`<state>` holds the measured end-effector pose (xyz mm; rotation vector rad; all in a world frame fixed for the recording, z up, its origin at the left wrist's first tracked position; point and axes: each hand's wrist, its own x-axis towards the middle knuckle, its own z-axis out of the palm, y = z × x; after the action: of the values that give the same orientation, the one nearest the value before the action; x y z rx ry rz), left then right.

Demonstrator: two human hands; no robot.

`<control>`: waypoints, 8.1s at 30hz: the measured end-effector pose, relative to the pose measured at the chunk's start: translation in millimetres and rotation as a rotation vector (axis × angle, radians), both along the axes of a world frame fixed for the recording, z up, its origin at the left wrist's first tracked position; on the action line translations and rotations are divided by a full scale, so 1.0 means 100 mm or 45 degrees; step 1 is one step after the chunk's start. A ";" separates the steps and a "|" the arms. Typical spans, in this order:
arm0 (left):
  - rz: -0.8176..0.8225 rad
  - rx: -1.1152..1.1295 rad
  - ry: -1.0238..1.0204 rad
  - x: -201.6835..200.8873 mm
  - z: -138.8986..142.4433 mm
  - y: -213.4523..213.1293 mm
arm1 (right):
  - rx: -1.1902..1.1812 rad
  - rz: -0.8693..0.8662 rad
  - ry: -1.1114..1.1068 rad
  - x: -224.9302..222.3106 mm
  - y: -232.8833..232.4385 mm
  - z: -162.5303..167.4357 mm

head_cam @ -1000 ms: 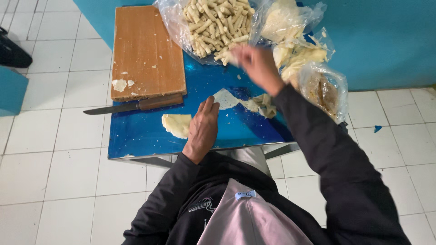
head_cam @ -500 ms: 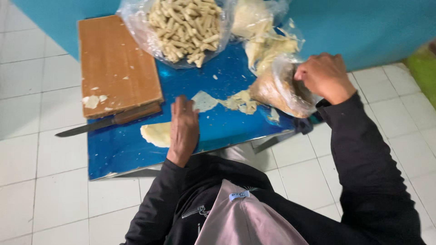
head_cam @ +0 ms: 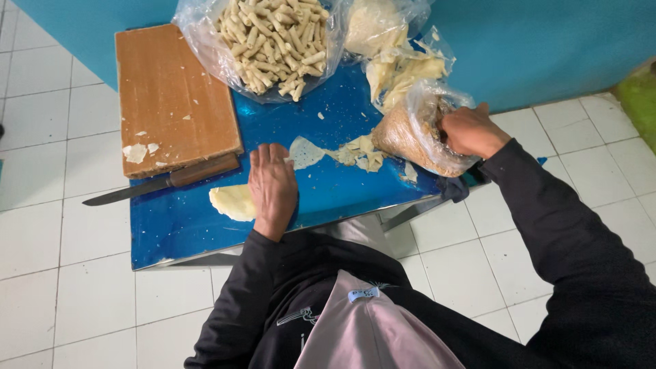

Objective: The person sits at a blue table and peels thin translucent sheets off a block of pale dough by hand, tearing each sheet free and placing it on the table. They work through the block piece by piece, occasionally reaching into a plastic bag of finished snack sticks beside the work area.

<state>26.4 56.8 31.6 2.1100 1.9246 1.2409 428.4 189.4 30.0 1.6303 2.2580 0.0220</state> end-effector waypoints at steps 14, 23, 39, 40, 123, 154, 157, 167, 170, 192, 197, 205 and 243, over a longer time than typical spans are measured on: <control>-0.159 -0.021 -0.516 -0.04 0.03 0.16 | -0.042 0.550 1.250 -1.45 -0.13 0.63; -0.254 -0.062 -0.554 -0.05 -0.01 0.18 | 0.389 0.762 1.127 -2.38 -0.47 0.01; -0.449 -0.022 -0.154 -0.09 -0.03 0.17 | 0.697 0.762 0.674 -1.71 -0.82 0.14; -0.447 -0.015 -0.168 -0.09 -0.04 0.18 | 0.592 0.698 0.747 -1.70 -0.87 0.13; -0.256 -0.033 0.036 -0.13 -0.03 0.45 | 0.848 0.714 0.927 -2.28 -0.55 0.01; 0.527 -0.137 0.181 -0.79 0.15 -0.82 | 0.719 0.652 1.049 -2.39 -0.15 -0.13; 0.449 -0.093 0.127 -0.75 0.12 -0.83 | 0.834 0.632 0.890 -2.39 -0.18 -0.13; 0.250 -0.079 -0.271 -0.68 0.11 -0.79 | -0.383 0.108 1.522 -2.22 -0.28 -0.04; 0.180 -0.051 -0.446 -0.68 0.09 -0.78 | -1.057 0.041 1.953 -2.11 -0.15 -0.02; -0.251 -0.157 -1.633 -0.62 -0.22 -0.54 | -0.987 0.077 1.784 -2.47 0.53 -0.03; -0.401 -0.165 -1.790 -0.52 -0.18 -0.46 | -0.383 0.263 2.387 -2.56 0.61 0.60; -0.489 -0.043 -1.764 -0.27 -0.18 -0.35 | 0.311 0.685 1.634 -2.74 -1.01 0.35; -0.129 -0.043 -1.615 -0.55 -0.25 -0.54 | 0.155 0.444 1.814 -1.96 -0.75 0.45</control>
<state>-29.0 2.7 7.0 0.8524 1.1675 1.7936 232.3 114.1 75.3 1.3916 3.5245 -1.3084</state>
